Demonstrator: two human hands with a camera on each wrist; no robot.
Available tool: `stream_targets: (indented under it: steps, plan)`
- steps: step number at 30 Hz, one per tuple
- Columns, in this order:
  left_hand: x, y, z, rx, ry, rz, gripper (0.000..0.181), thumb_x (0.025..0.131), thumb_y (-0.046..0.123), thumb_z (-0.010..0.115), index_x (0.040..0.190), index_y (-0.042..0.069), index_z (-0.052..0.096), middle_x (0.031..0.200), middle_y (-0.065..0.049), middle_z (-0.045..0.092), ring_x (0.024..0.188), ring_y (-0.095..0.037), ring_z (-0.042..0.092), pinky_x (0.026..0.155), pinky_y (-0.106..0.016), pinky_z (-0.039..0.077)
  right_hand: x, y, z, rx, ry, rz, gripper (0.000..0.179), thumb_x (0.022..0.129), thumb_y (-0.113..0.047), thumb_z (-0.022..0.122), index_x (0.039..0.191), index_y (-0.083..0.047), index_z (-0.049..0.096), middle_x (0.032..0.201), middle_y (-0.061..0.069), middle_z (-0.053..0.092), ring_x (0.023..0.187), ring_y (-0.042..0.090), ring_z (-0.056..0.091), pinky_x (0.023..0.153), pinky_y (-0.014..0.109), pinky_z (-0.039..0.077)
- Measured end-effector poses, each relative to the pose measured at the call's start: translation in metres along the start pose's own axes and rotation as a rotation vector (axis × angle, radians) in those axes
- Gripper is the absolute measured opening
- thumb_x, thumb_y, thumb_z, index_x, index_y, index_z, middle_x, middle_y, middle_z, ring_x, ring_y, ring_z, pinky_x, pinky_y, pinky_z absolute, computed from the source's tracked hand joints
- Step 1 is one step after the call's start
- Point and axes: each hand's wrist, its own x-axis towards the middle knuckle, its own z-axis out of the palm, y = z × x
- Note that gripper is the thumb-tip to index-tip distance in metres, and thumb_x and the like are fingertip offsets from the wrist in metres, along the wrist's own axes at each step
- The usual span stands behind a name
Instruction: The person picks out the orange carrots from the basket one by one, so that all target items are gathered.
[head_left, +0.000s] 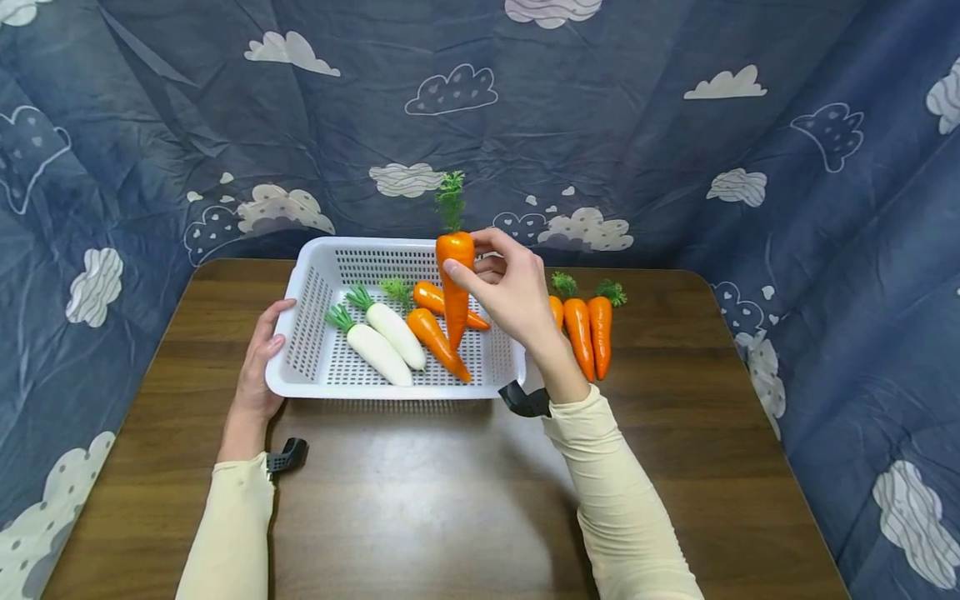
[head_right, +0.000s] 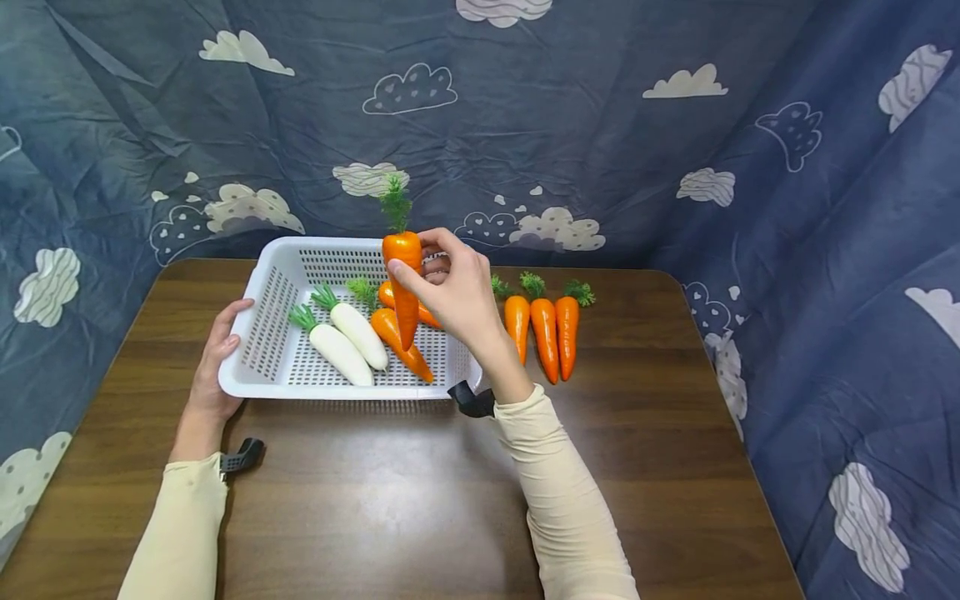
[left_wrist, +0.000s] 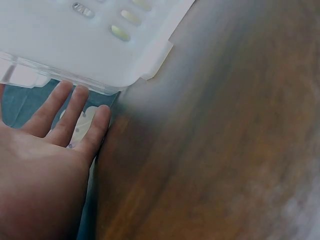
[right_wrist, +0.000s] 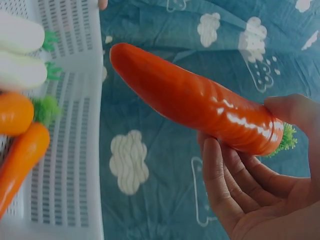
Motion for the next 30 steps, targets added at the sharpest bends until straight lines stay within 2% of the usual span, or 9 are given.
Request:
stream_targets:
  steps: [6,13,20,30]
  plan:
    - [-0.001,0.000,0.000,0.002,0.017,-0.006,0.056,0.103,0.027,0.040,0.158,0.022,0.040,0.160,-0.009,0.033,0.127,-0.034,0.048,0.090,-0.035,0.057,-0.006,0.012,-0.024,-0.034,0.052,0.022,0.042,0.092,-0.032,0.082,0.127,-0.011,0.070,0.107,0.006,0.076,0.087,0.017,0.077,0.081,0.032,0.062]
    - [-0.003,-0.001,-0.002,0.002,0.010,-0.005,0.055,0.103,0.028,0.040,0.158,0.024,0.040,0.161,-0.008,0.032,0.126,-0.032,0.049,0.089,-0.035,0.058,-0.010,0.030,-0.053,-0.059,0.110,0.044,0.043,0.093,-0.032,0.082,0.126,-0.009,0.070,0.106,0.009,0.077,0.085,0.018,0.075,0.078,0.024,0.060]
    - [-0.002,0.000,-0.003,-0.012,-0.006,0.012,0.055,0.103,0.026,0.041,0.158,0.024,0.041,0.160,-0.010,0.034,0.125,-0.031,0.051,0.089,-0.035,0.058,-0.013,0.038,-0.073,-0.091,0.150,0.069,0.042,0.094,-0.035,0.081,0.126,-0.010,0.071,0.108,0.009,0.077,0.085,0.013,0.074,0.080,0.019,0.059]
    - [0.000,-0.002,0.001,-0.014,-0.008,0.013,0.055,0.104,0.026,0.039,0.159,0.021,0.039,0.159,-0.010,0.034,0.124,-0.031,0.051,0.087,-0.034,0.058,-0.024,0.058,-0.107,-0.156,0.206,0.129,0.045,0.094,-0.039,0.080,0.128,-0.011,0.071,0.109,0.011,0.076,0.083,0.009,0.071,0.075,0.015,0.055]
